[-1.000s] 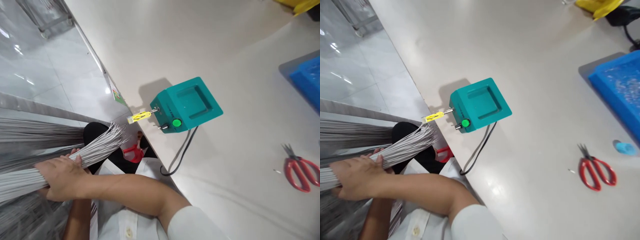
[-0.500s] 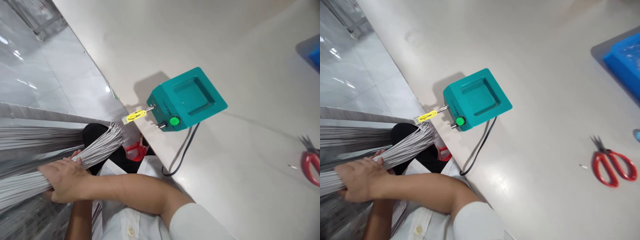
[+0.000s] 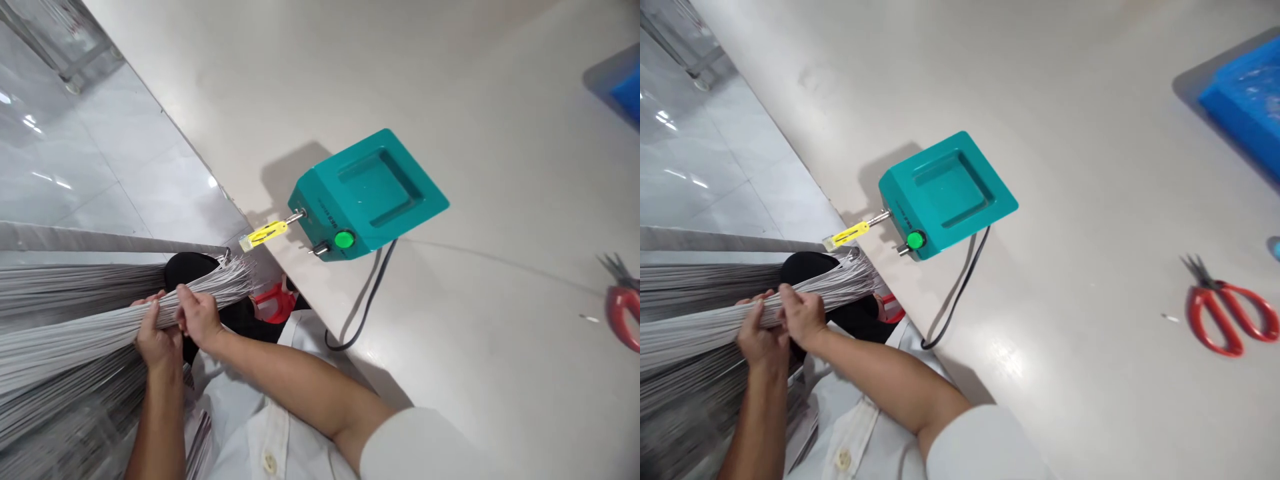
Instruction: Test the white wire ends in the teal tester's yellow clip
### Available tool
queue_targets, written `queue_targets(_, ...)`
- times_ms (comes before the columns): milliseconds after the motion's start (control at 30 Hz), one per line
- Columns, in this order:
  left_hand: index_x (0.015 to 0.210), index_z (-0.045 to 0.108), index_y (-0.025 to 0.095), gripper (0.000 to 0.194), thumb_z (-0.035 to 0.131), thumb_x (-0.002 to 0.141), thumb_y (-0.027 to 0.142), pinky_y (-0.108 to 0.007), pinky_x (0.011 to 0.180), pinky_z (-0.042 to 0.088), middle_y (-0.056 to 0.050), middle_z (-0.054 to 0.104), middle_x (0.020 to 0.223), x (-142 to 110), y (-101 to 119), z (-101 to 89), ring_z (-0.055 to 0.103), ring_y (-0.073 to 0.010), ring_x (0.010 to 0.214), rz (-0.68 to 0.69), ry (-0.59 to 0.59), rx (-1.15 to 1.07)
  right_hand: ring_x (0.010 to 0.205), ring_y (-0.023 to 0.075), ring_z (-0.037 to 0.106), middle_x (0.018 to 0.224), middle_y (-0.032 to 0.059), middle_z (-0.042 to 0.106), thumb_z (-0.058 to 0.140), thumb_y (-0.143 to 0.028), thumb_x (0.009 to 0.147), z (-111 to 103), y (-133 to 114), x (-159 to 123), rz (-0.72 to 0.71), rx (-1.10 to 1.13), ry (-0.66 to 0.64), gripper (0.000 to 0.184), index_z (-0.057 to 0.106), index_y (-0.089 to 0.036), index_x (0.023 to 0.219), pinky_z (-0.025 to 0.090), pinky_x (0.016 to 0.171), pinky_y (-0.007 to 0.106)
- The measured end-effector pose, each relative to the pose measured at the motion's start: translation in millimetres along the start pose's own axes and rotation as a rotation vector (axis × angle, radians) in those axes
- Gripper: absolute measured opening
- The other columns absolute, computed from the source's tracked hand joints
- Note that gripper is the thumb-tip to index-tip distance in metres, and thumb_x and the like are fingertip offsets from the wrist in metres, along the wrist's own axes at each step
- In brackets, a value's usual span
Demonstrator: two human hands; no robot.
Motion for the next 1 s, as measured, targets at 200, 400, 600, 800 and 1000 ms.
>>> queue_targets(200, 0.079, 0.051, 0.021, 0.021, 0.058, 0.062, 0.012, -0.036, 0.084, 0.044, 0.006, 0.053, 0.069, 7.2, -10.8, -8.2, 0.057, -0.0123, 0.073, -0.060, 0.076, -0.317, 0.044, 0.0171, 0.059, 0.051, 0.0091, 0.058, 0.005, -0.073, 0.078, -18.6, 39.8, 6.0, 0.388, 0.209, -0.275, 0.084, 0.057, -0.008, 0.066, 0.048, 0.038, 0.027)
queue_targets(400, 0.072, 0.050, 0.021, 0.015, 0.055, 0.058, 0.019, -0.037, 0.084, 0.042, 0.005, 0.050, 0.063, -31.6, -0.6, -23.0, 0.053, -0.0131, 0.066, -0.139, 0.062, -0.452, 0.055, 0.0194, 0.062, 0.063, 0.0105, 0.063, 0.012, -0.078, 0.073, -26.2, 37.7, 16.3, 0.242, 0.633, -0.143, 0.086, 0.057, -0.007, 0.091, 0.053, 0.049, 0.033)
queue_targets(600, 0.071, 0.051, 0.020, 0.024, 0.060, 0.050, 0.028, -0.032, 0.074, 0.047, 0.004, 0.043, 0.057, -79.5, 3.6, -54.0, 0.045, -0.0127, 0.057, -0.317, -0.003, -0.540, 0.073, 0.0155, 0.065, 0.082, 0.0061, 0.068, 0.021, -0.073, 0.079, -72.3, -16.5, 31.4, -0.014, 0.687, -0.167, 0.071, 0.056, -0.014, 0.099, 0.054, 0.066, 0.029)
queue_targets(800, 0.070, 0.052, 0.020, 0.027, 0.064, 0.047, 0.029, -0.032, 0.070, 0.049, 0.003, 0.044, 0.054, -88.4, -3.3, -87.8, 0.045, -0.0129, 0.055, -0.346, 0.006, -0.440, 0.078, 0.0182, 0.066, 0.101, 0.0077, 0.067, 0.068, -0.048, 0.066, -62.7, -43.7, 11.3, -0.113, 0.520, -0.474, 0.055, 0.057, -0.015, 0.109, 0.053, 0.072, 0.032)
queue_targets(1000, 0.075, 0.057, 0.020, 0.027, 0.065, 0.051, 0.029, -0.030, 0.073, 0.048, 0.002, 0.048, 0.056, -81.5, -6.2, -102.7, 0.048, -0.0127, 0.059, -0.310, 0.091, -0.383, 0.070, 0.0154, 0.064, 0.087, 0.0026, 0.069, 0.078, -0.025, 0.056, -46.3, -42.4, 1.0, -0.186, 0.345, -0.542, 0.049, 0.061, -0.017, 0.101, 0.052, 0.066, 0.029)
Point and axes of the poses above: each hand's wrist, its own x-axis towards the middle knuckle, its own z-axis out of the palm, y = z × x, the point moved 6 cm from there along x, towards the middle knuckle
